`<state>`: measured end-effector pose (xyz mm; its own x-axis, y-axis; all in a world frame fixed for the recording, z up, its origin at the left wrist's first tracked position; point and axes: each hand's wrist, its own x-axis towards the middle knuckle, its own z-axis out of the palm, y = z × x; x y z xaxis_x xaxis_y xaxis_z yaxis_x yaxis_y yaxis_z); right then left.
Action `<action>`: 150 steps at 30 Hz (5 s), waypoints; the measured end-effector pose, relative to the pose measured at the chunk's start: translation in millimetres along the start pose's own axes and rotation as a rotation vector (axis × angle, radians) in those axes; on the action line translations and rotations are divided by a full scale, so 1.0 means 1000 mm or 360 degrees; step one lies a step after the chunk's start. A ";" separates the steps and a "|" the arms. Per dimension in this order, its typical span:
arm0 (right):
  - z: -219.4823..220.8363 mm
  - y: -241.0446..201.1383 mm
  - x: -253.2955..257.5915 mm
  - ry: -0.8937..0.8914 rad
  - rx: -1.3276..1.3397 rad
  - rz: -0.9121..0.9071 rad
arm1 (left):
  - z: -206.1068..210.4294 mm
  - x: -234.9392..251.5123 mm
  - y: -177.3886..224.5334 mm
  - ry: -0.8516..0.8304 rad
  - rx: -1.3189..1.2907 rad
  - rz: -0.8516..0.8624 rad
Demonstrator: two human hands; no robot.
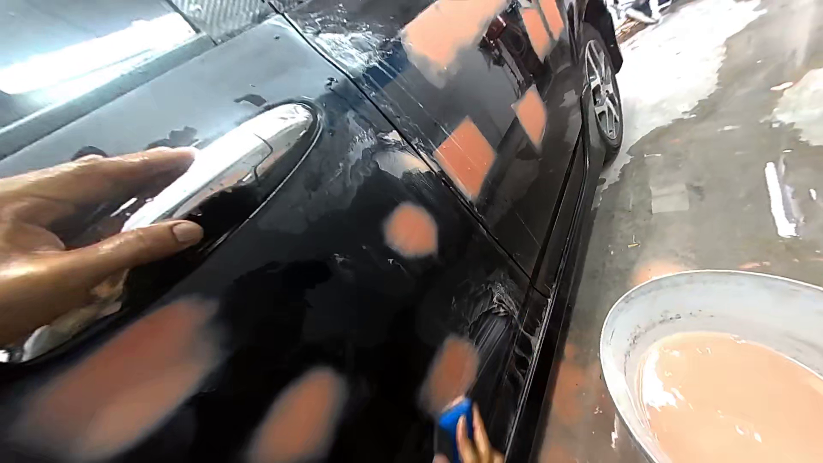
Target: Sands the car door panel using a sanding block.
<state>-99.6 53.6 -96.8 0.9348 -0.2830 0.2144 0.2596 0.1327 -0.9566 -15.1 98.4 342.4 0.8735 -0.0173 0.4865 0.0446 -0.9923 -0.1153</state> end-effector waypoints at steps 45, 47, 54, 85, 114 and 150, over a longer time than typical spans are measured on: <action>0.030 -0.049 0.070 0.0250 -0.0093 -0.0269 | -0.009 0.000 -0.005 -0.0045 0.0150 0.0350; 0.029 -0.051 0.047 0.0146 -0.0009 -0.0303 | -0.009 0.001 -0.008 -0.0038 0.0171 0.0372; 0.033 -0.026 0.161 0.0526 -0.0011 -0.0120 | -0.010 -0.002 -0.002 -0.0083 0.0177 0.0307; 0.030 -0.048 0.063 0.0218 -0.0081 -0.0370 | -0.008 -0.003 -0.001 -0.0047 0.0124 0.0222; 0.027 0.012 0.171 0.0537 -0.0056 -0.0086 | -0.004 -0.001 -0.006 0.0007 0.0156 0.0083; -0.009 0.018 0.080 0.0103 -0.0107 -0.0026 | 0.002 -0.001 0.011 0.0059 -0.0122 0.0025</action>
<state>-22.9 24.7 -98.2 0.9124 -0.3458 0.2190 0.2559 0.0642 -0.9646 -15.1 88.0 339.1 0.8551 -0.0358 0.5172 -0.0073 -0.9983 -0.0572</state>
